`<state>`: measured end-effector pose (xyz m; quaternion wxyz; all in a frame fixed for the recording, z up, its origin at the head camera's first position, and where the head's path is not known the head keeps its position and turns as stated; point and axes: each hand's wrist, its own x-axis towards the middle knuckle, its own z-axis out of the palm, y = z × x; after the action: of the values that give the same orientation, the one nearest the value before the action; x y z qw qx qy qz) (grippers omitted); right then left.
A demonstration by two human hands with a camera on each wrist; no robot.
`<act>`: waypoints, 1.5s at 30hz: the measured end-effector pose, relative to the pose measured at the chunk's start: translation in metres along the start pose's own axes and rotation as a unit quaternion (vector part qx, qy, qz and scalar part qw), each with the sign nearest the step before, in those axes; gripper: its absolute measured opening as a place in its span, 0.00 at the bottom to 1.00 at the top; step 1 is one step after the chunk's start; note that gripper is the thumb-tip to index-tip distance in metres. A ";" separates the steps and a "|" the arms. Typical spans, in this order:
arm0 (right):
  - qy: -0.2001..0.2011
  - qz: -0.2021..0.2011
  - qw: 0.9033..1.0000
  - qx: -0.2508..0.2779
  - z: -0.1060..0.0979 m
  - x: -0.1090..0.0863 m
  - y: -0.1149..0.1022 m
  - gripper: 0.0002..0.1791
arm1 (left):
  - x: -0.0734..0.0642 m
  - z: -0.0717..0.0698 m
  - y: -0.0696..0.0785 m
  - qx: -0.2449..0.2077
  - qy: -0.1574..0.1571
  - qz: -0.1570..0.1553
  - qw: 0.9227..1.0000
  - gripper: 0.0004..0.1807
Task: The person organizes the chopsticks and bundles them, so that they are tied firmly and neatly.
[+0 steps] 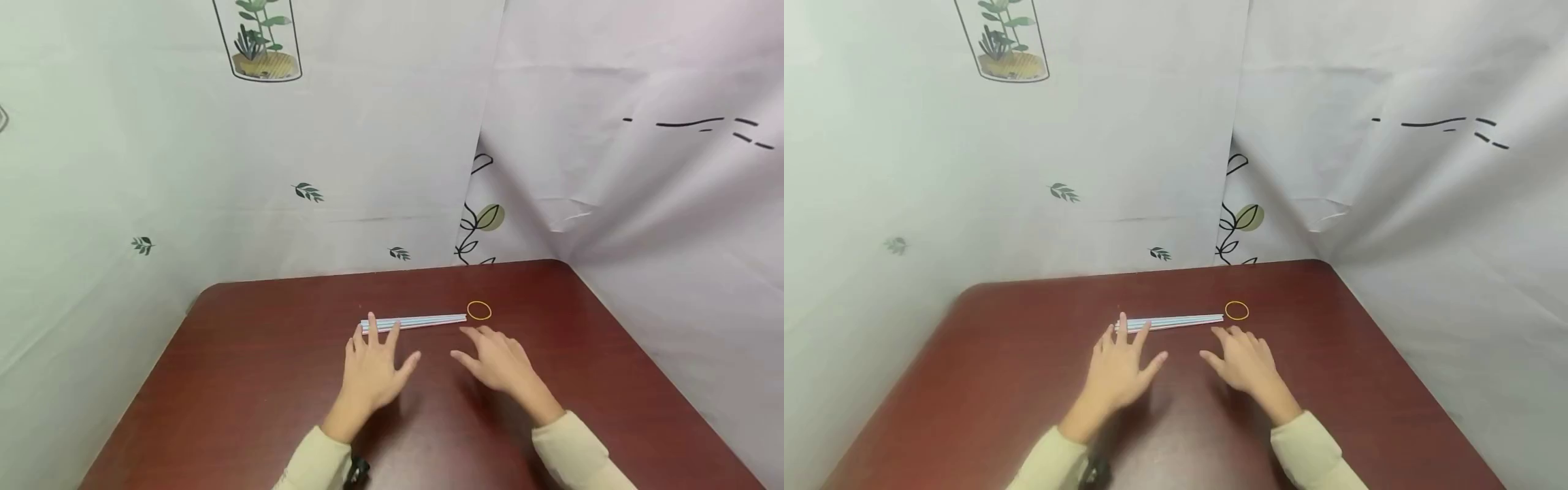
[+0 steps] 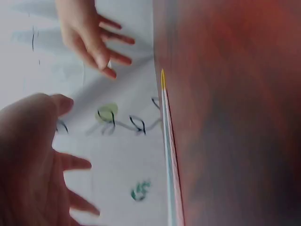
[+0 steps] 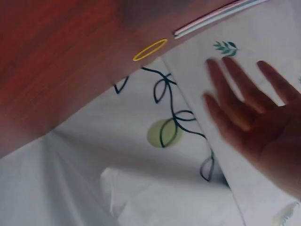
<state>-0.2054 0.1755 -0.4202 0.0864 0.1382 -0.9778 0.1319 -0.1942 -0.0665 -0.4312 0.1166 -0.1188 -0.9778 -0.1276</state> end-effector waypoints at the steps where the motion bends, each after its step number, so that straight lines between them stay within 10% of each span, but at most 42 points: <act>1: -0.012 -0.002 1.000 0.018 0.001 0.008 0.003 0.31 | 0.006 0.001 -0.006 -0.032 -0.009 0.002 0.999 0.39; 7: -0.061 0.006 0.986 0.154 0.017 0.045 0.032 0.30 | 0.038 0.013 -0.043 -0.239 -0.057 0.003 0.969 0.34; 16: -0.041 0.024 0.975 0.218 0.041 0.073 0.055 0.28 | 0.056 0.033 -0.081 -0.337 -0.058 -0.050 0.939 0.37; 34: -0.013 0.056 0.981 0.188 0.054 0.098 0.064 0.16 | 0.084 0.051 -0.094 -0.259 -0.020 -0.077 0.963 0.27; 45: -0.041 0.055 0.976 0.208 0.060 0.107 0.069 0.11 | 0.080 0.052 -0.097 -0.255 -0.037 -0.115 0.959 0.22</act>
<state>-0.3349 0.1961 -0.4714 0.0079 0.1044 -0.9377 0.3312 -0.3055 -0.1265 -0.4811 0.0305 -0.0355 -0.9235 -0.3806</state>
